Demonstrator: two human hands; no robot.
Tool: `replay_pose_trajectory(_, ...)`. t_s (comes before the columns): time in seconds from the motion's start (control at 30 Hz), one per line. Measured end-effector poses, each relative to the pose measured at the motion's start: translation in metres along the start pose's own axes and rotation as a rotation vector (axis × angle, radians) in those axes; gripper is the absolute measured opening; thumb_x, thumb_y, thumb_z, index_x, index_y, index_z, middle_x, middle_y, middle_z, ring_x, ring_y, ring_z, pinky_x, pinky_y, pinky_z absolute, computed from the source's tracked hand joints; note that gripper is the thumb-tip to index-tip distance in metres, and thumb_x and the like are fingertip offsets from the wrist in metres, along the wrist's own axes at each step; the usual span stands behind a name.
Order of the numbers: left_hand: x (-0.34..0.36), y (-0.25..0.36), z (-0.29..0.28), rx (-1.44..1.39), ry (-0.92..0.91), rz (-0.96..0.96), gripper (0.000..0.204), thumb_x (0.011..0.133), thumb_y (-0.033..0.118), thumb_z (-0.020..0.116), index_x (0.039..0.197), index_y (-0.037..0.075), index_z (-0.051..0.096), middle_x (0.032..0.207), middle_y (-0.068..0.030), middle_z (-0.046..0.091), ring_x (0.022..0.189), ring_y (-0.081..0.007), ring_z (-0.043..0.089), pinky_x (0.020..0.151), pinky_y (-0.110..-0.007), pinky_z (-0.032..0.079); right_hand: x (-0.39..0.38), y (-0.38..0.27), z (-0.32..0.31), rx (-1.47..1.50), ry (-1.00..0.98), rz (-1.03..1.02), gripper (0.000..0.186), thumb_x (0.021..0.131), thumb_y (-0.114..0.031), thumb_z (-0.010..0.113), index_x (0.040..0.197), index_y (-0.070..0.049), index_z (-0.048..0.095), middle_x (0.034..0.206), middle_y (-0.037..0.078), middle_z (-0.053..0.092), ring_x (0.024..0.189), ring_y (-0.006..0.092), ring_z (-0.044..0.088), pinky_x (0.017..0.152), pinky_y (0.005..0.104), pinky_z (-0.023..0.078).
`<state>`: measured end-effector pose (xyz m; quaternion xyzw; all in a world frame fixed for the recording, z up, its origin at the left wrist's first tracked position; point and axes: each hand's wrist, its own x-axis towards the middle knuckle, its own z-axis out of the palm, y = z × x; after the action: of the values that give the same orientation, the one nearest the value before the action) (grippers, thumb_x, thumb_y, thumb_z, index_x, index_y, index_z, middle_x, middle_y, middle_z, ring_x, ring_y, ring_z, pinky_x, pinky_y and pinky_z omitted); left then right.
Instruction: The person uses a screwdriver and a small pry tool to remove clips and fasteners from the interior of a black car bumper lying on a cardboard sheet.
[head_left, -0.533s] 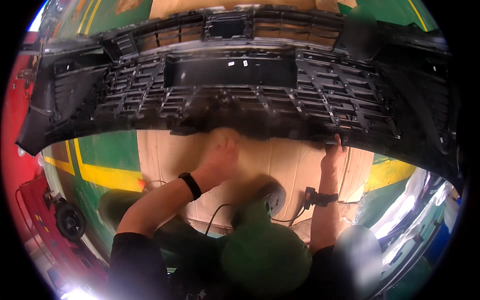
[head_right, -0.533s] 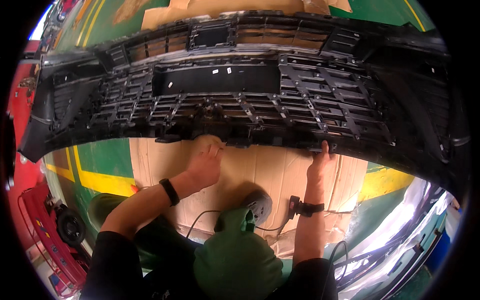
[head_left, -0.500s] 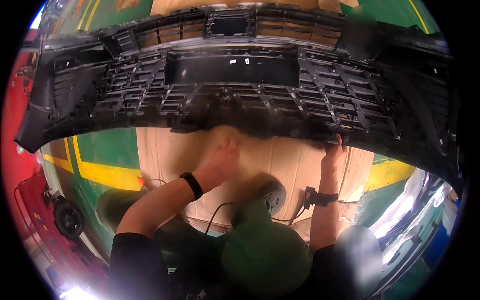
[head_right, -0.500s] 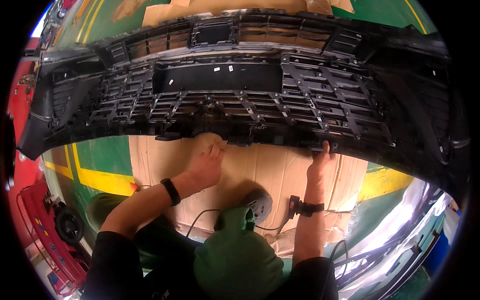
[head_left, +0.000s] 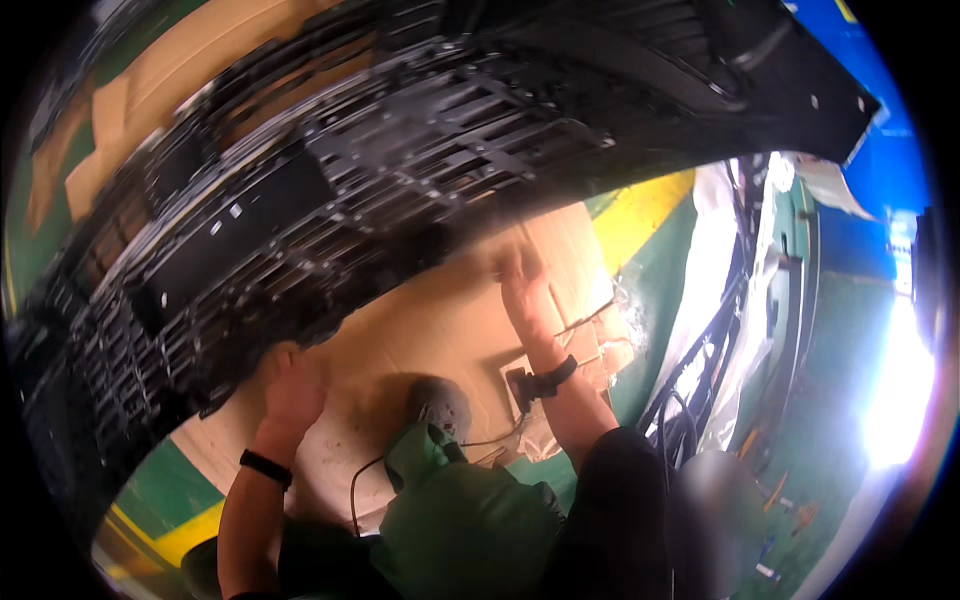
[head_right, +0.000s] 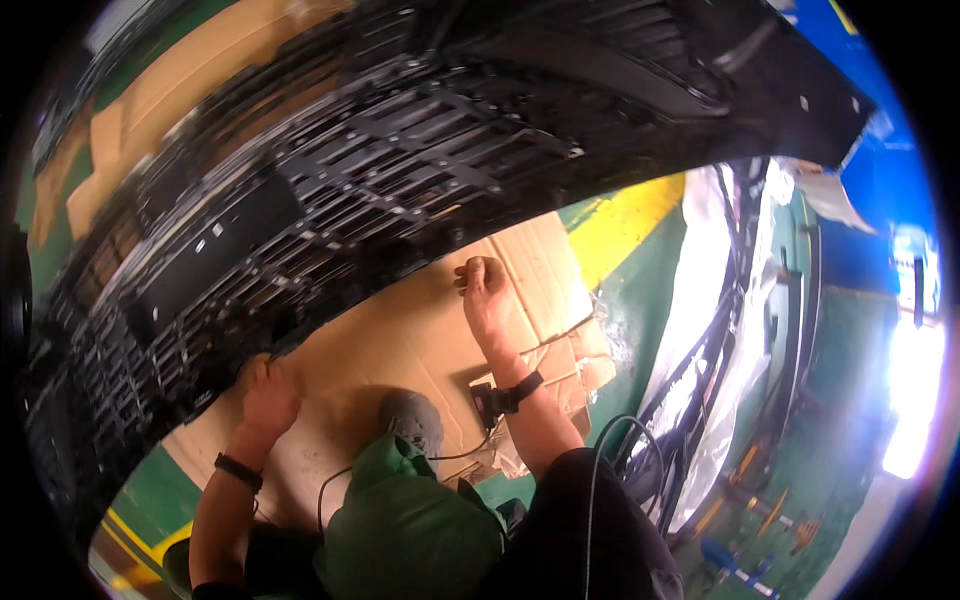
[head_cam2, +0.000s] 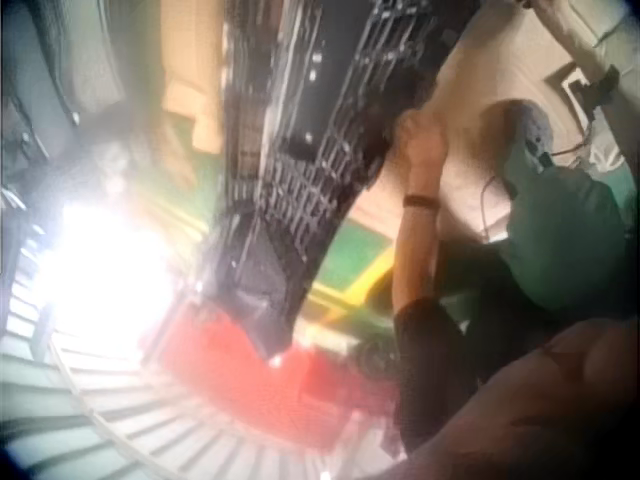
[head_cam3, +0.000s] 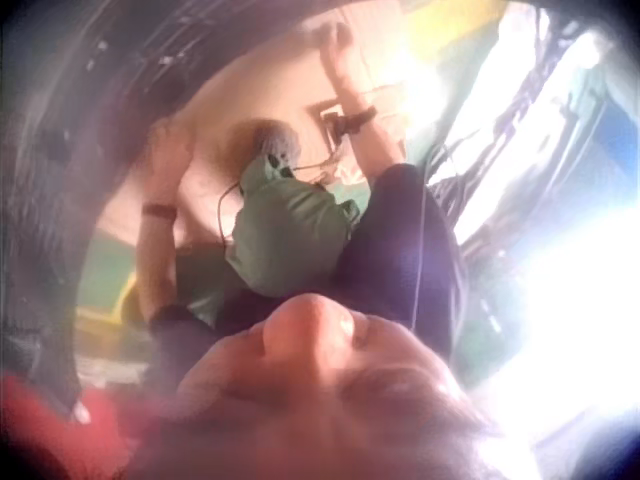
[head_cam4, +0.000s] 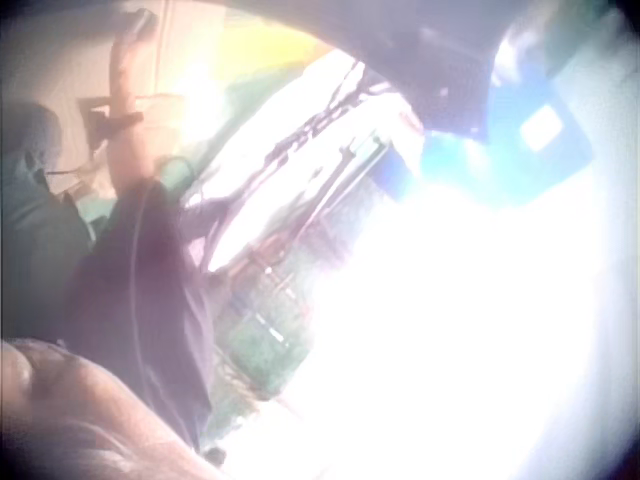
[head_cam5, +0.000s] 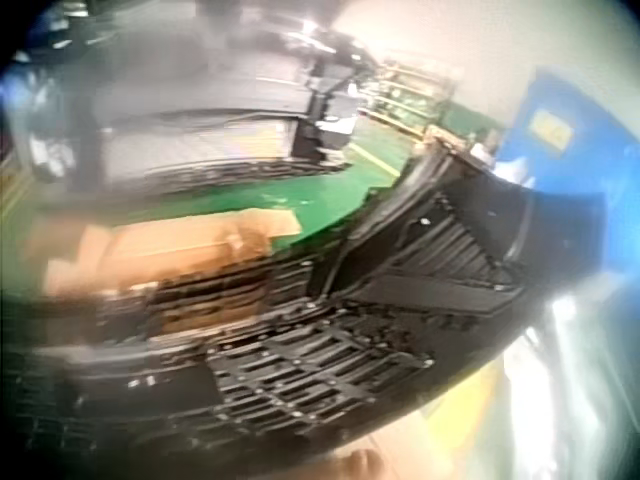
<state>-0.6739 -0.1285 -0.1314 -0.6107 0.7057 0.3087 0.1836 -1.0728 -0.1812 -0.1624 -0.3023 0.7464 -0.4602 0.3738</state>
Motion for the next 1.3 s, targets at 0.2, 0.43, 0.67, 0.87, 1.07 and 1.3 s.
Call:
replay_pose_trajectory(0.2,0.023,-0.004,0.004,0.256,-0.149,0.136,0.099,0.071,0.045,0.088,0.144,-0.006,0.045,0.153,-0.0287,0.042,0.142,-0.0439,0.043,0.116,-0.053,0.038,0.039,0.015,-0.035,-0.366,0.241,-0.13,0.023,0.103,-0.024,0.06,0.107,-0.001,0.063,0.093,0.018,0.073,0.081,0.0336,0.071,0.074,0.0442,0.055)
replay_pose_trajectory(0.43,0.026,-0.002,0.0,0.083,-0.145,0.131,0.11,0.068,0.044,0.091,0.15,-0.007,0.038,0.153,-0.0269,0.044,0.142,-0.0413,0.041,0.121,-0.05,0.029,0.03,0.045,-0.032,-0.692,0.136,-0.454,0.016,0.091,-0.01,0.067,0.104,-0.006,0.059,0.088,0.017,0.062,0.086,0.0392,0.062,0.074,0.0483,0.051)
replay_pose_trajectory(0.67,0.022,0.011,-0.005,0.01,-0.129,-0.044,0.12,0.064,0.038,0.095,0.154,-0.007,0.029,0.155,-0.028,0.041,0.143,-0.0412,0.039,0.121,-0.049,0.027,0.032,0.037,-0.032,-0.73,0.096,-0.373,0.017,0.088,-0.009,0.068,0.102,-0.005,0.06,0.096,0.017,0.064,0.092,0.0404,0.061,0.08,0.0502,0.052)
replay_pose_trajectory(0.87,0.024,0.007,-0.002,0.107,-0.183,-0.017,0.11,0.072,0.042,0.089,0.153,-0.006,0.033,0.156,-0.0296,0.038,0.141,-0.048,0.037,0.119,-0.056,0.028,0.034,0.035,-0.032,-0.793,0.06,-0.424,0.021,0.088,-0.009,0.067,0.107,-0.002,0.06,0.094,0.018,0.06,0.091,0.0381,0.06,0.078,0.0466,0.051)
replay_pose_trajectory(1.07,0.017,-0.002,-0.006,0.138,-0.117,0.187,0.096,0.079,0.048,0.081,0.151,-0.001,0.042,0.153,-0.0292,0.043,0.138,-0.0464,0.041,0.119,-0.055,0.029,0.036,0.03,-0.025,-0.893,0.003,-0.367,0.035,0.088,-0.016,0.064,0.12,-0.002,0.06,0.108,0.02,0.061,0.103,0.0408,0.058,0.09,0.0491,0.05)
replay_pose_trajectory(1.3,0.034,0.011,-0.034,0.007,-0.392,0.012,0.087,0.09,0.057,0.066,0.14,-0.012,0.051,0.148,-0.0341,0.049,0.138,-0.0435,0.049,0.116,-0.046,0.04,0.03,-0.027,0.013,-0.902,-0.274,-0.047,0.024,0.088,-0.019,0.062,0.105,-0.003,0.067,0.106,0.021,0.067,0.104,0.0391,0.062,0.085,0.0483,0.053)
